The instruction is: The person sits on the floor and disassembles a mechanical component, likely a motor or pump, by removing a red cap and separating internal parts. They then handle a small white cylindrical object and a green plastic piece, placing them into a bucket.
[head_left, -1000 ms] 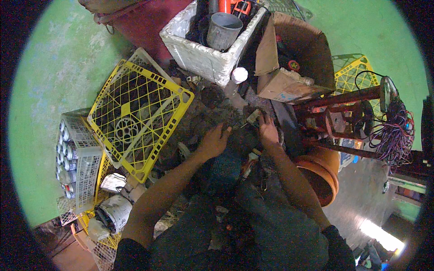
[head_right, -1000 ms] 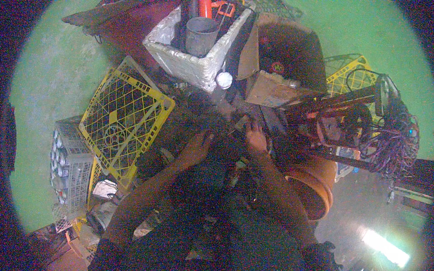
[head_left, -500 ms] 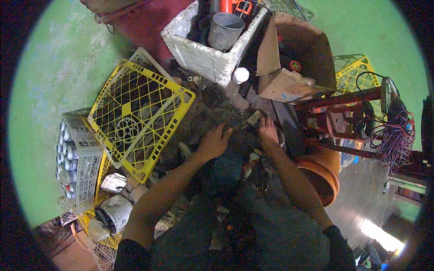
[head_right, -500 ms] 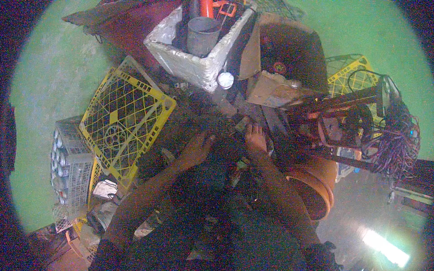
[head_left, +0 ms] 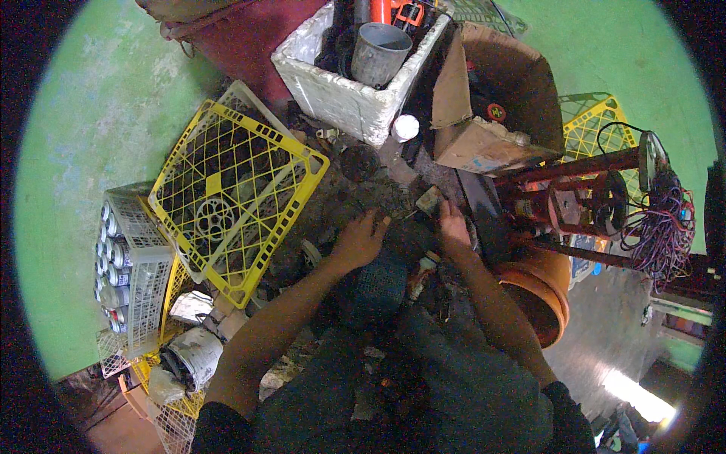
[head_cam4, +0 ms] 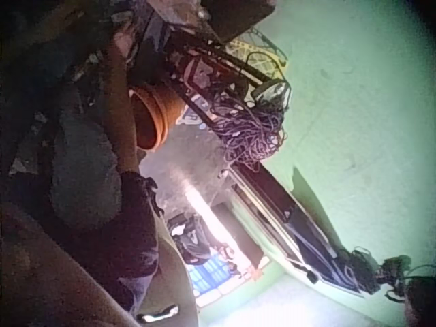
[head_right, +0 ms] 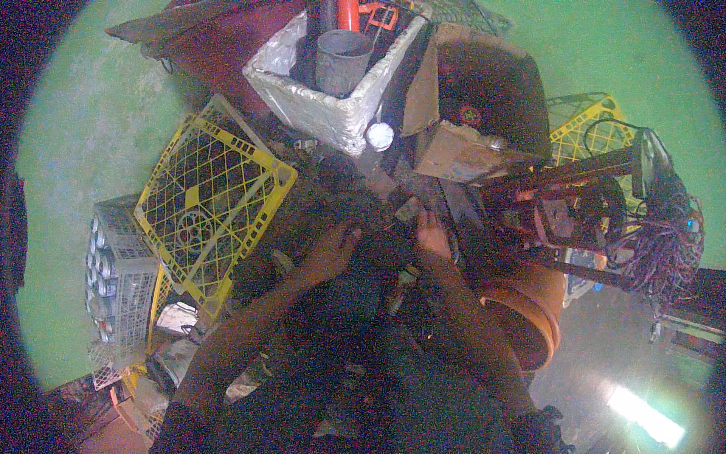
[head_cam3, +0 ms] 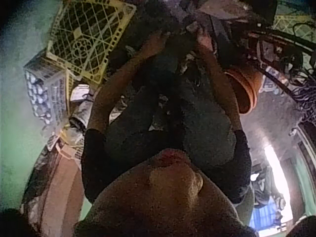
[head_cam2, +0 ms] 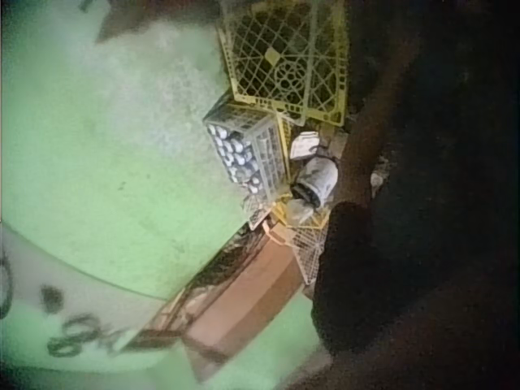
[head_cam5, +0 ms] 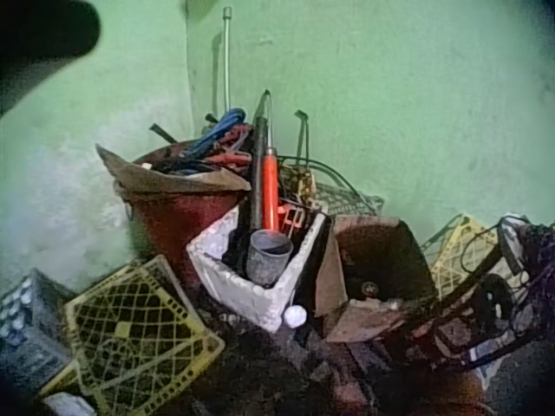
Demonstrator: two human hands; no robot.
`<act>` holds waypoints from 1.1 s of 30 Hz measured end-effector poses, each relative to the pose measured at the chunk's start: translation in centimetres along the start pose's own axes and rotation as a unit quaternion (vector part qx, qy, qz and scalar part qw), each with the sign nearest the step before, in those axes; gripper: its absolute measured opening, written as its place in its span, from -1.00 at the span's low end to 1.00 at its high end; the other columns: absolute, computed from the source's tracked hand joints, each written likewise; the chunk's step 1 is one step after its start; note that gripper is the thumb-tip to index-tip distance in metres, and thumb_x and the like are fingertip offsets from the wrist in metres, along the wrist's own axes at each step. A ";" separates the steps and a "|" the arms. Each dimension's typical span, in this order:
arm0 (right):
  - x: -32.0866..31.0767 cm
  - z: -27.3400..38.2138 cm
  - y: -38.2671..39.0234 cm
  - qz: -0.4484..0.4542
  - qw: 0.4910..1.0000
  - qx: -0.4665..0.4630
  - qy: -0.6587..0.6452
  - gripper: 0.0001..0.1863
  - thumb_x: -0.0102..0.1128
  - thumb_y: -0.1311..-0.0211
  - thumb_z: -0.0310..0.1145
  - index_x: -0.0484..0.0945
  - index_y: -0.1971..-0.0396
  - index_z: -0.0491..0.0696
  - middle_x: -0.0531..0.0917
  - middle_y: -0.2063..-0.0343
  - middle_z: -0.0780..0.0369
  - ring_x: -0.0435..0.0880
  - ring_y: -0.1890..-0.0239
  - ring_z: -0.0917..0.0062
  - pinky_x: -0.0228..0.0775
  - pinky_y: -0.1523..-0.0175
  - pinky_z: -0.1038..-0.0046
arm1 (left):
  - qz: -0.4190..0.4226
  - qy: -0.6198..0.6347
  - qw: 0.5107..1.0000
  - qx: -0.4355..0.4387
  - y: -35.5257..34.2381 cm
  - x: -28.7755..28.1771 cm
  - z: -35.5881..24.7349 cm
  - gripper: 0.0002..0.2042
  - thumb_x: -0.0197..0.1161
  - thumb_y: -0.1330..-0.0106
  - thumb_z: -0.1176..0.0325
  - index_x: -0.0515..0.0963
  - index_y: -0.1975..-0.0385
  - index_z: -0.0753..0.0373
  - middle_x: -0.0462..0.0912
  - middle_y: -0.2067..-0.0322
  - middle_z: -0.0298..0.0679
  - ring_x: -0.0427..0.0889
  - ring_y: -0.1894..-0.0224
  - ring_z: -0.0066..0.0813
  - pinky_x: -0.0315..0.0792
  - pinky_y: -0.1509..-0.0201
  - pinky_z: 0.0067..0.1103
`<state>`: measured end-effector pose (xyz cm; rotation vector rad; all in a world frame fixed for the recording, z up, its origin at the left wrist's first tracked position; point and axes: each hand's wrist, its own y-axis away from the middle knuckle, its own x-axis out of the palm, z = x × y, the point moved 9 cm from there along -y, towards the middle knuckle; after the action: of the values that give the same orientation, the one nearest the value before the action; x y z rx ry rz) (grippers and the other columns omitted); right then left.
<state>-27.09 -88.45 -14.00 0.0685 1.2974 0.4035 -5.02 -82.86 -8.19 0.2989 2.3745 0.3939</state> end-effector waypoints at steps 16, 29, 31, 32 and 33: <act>-11.6 7.0 2.3 -0.041 0.890 -0.062 -0.450 -0.62 0.32 -0.11 -0.55 0.58 0.02 -0.17 0.70 0.15 0.15 0.64 0.09 0.52 0.44 -0.06 0.45 | -0.120 0.140 0.977 0.110 2.6 -5.8 -8.9 -0.54 0.16 -0.40 0.17 0.40 -0.12 0.41 0.54 -0.05 0.14 0.52 -0.12 0.09 0.38 -0.22 -0.26; -35.1 24.4 14.6 -0.136 0.858 -0.378 -0.319 -0.75 0.39 0.00 -0.47 0.56 0.30 -0.16 0.66 0.37 0.15 0.67 0.25 0.39 0.47 0.10 0.38 | -0.260 0.018 0.920 0.293 19.3 -23.3 -23.5 -0.75 0.39 -0.20 0.35 0.56 0.18 0.29 0.70 0.32 -0.15 0.69 0.32 -0.34 0.53 0.22 -0.49; -39.0 27.0 17.2 -0.118 0.848 -0.369 -0.362 -0.79 0.35 -0.08 -0.46 0.59 0.27 -0.15 0.65 0.41 0.20 0.60 0.33 0.52 0.45 0.14 0.44 | -0.307 -0.014 0.914 0.264 23.5 -26.6 -26.0 -0.76 0.36 -0.24 0.36 0.56 0.17 0.32 0.70 0.33 -0.12 0.69 0.34 -0.37 0.54 0.24 -0.49; -41.1 28.1 18.8 -0.127 0.842 -0.374 -0.369 -0.80 0.32 -0.11 -0.46 0.60 0.25 -0.16 0.64 0.42 0.22 0.57 0.35 0.55 0.45 0.14 0.45 | -0.327 -0.028 0.911 0.249 25.5 -27.9 -27.2 -0.76 0.35 -0.25 0.36 0.55 0.17 0.34 0.70 0.34 -0.11 0.69 0.36 -0.39 0.54 0.25 -0.49; -43.3 29.6 20.8 -0.149 0.815 -0.411 -0.380 -0.79 0.30 -0.12 -0.46 0.61 0.22 -0.17 0.64 0.42 0.21 0.57 0.36 0.55 0.45 0.15 0.46 | -0.347 -0.003 0.903 0.252 27.9 -29.3 -28.6 -0.76 0.33 -0.27 0.37 0.55 0.16 0.35 0.71 0.34 -0.10 0.70 0.36 -0.39 0.55 0.25 -0.49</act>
<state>-13.53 -78.15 39.79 -0.6462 0.2524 0.5593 -0.14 -71.96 39.88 -0.3265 2.3537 -0.5602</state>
